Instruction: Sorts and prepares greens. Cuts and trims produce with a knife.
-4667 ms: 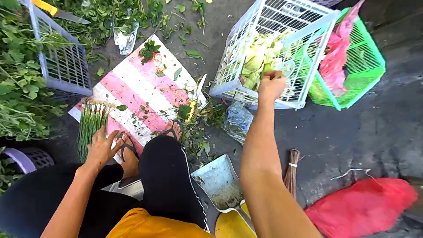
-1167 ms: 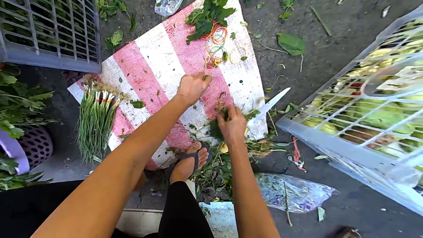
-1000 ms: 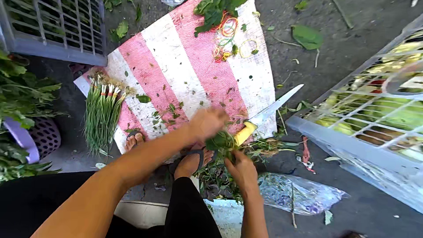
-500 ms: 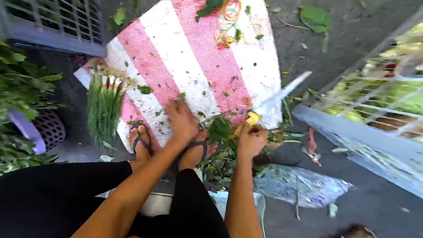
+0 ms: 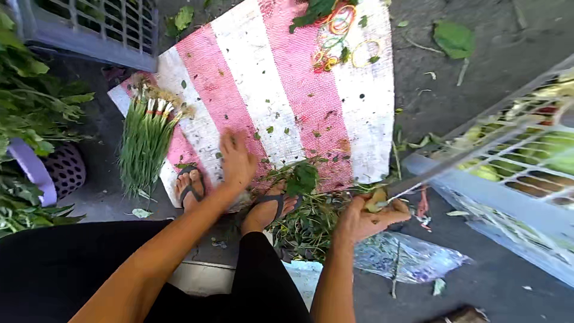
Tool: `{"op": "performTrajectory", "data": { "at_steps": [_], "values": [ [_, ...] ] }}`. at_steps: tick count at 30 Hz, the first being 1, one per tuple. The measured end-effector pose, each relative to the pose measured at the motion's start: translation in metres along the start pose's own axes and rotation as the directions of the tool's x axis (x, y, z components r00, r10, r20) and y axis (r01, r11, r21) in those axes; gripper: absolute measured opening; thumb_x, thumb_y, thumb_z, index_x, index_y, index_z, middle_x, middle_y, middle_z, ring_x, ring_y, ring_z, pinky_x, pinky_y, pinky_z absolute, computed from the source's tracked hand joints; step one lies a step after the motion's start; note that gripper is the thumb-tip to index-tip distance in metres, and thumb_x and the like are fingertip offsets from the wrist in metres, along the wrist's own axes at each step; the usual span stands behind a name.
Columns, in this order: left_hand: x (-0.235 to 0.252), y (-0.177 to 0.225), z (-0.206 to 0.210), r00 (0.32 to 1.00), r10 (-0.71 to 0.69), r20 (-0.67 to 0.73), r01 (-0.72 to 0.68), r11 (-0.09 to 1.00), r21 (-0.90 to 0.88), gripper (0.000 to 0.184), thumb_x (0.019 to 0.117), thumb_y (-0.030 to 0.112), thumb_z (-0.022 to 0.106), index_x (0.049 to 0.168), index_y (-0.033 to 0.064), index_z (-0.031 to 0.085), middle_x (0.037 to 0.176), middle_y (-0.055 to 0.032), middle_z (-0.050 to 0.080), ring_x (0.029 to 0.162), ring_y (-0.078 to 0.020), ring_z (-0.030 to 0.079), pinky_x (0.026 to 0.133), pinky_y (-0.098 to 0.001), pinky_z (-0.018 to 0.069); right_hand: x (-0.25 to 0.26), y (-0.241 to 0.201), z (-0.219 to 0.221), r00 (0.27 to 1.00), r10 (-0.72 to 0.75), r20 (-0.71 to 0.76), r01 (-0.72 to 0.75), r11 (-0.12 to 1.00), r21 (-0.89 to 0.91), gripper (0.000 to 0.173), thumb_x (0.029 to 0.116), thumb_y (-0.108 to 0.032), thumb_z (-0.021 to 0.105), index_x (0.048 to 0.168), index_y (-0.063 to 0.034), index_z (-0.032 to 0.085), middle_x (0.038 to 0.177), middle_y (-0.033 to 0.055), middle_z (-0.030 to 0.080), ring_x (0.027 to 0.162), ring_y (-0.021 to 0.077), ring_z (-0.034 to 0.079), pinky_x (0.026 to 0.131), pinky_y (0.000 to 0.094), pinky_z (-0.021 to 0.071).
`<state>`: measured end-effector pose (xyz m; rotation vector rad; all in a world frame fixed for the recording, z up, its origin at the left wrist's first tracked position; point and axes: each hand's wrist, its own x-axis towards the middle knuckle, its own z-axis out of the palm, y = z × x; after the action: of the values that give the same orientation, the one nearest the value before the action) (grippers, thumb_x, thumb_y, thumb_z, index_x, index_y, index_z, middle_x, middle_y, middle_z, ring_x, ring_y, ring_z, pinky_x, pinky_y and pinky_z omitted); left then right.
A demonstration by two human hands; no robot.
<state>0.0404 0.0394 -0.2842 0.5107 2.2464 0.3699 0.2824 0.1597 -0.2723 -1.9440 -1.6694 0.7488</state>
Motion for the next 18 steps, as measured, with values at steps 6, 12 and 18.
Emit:
{"op": "performTrajectory", "data": {
  "at_steps": [6, 12, 18],
  "values": [
    [-0.005, 0.074, 0.034, 0.925, 0.344, 0.160, -0.355, 0.934, 0.044, 0.059, 0.0940, 0.019, 0.066, 0.150, 0.0163, 0.050, 0.157, -0.0150, 0.043, 0.143, -0.0411, 0.041, 0.100, -0.0642, 0.0439, 0.015, -0.005, -0.011, 0.984, 0.133, 0.121, -0.140, 0.989, 0.050, 0.054, 0.0960, -0.012, 0.067, 0.138, 0.0108, 0.043, 0.120, 0.0190, 0.060, 0.103, 0.0133, 0.062, 0.092, 0.0260, 0.0516],
    [0.003, 0.117, 0.071, 0.940, 0.261, 0.221, -0.286, 0.954, 0.092, 0.058, 0.0984, 0.026, 0.063, 0.154, 0.0240, 0.047, 0.171, -0.0163, 0.011, 0.157, -0.0435, 0.007, 0.107, -0.0771, 0.0323, 0.012, -0.025, 0.005, 0.970, 0.147, 0.195, -0.199, 0.938, 0.284, 0.054, 0.0920, -0.008, 0.062, 0.139, 0.0094, 0.043, 0.123, 0.0168, 0.055, 0.100, 0.0122, 0.060, 0.085, 0.0249, 0.0520],
    [-0.042, 0.100, 0.007, 0.856, 0.412, 0.312, -0.119, 0.745, -0.657, 0.050, 0.1088, 0.033, 0.048, 0.153, 0.0108, 0.046, 0.149, -0.0162, 0.051, 0.126, -0.0260, 0.058, 0.104, -0.0485, 0.0500, -0.036, -0.082, 0.028, 0.830, 0.015, 0.558, -0.417, 0.680, 0.603, 0.041, 0.1038, -0.019, 0.036, 0.144, -0.0152, 0.040, 0.117, -0.0076, 0.063, 0.103, 0.0021, 0.064, 0.090, 0.0275, 0.0557]
  ]
}}
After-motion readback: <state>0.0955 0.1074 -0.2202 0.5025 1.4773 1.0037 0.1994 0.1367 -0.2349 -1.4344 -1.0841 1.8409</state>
